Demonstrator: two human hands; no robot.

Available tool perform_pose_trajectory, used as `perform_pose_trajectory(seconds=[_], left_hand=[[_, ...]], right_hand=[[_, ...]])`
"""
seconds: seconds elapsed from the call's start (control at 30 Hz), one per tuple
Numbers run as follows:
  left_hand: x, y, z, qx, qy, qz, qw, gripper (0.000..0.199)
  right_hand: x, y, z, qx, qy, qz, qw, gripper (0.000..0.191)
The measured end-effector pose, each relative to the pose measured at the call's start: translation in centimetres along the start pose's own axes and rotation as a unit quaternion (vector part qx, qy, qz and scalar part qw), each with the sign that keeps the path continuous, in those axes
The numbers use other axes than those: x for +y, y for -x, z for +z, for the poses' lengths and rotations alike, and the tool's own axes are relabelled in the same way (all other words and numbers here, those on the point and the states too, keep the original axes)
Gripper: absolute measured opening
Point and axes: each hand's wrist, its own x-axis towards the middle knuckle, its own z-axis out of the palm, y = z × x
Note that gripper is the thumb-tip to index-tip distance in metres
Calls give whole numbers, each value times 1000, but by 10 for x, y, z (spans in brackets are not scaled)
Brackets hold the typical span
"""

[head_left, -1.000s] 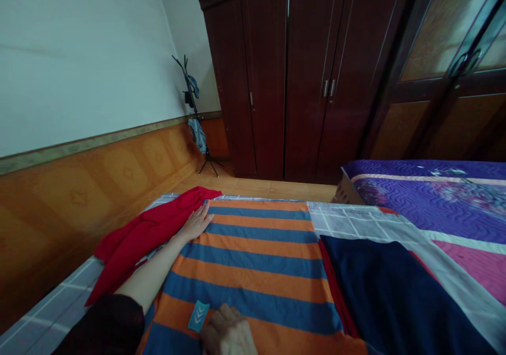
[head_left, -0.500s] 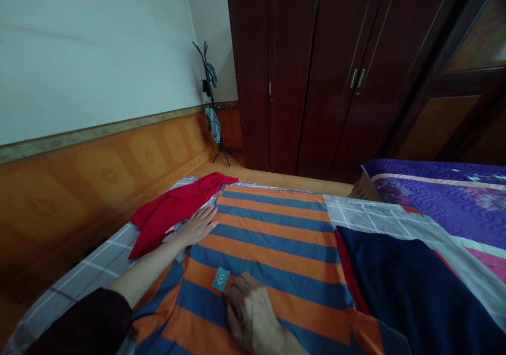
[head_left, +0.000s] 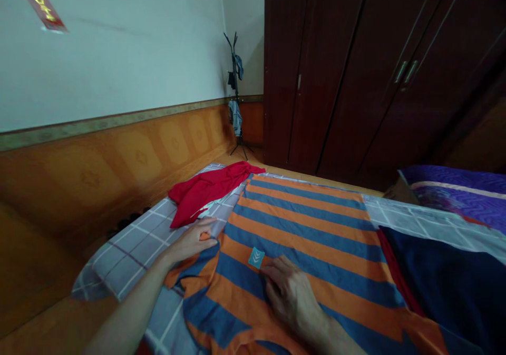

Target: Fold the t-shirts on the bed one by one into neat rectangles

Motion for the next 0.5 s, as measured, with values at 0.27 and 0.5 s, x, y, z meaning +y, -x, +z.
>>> perform_pose_trajectory(seconds=[0.27, 0.5], left_hand=[[-20, 11, -20, 3, 106, -22, 994, 14], [-26, 15, -18, -13, 133, -48, 990, 10]], right_hand=[[-5, -3, 1, -7, 44, -11, 999, 26], [1, 8, 11, -101, 145, -19, 984, 48]])
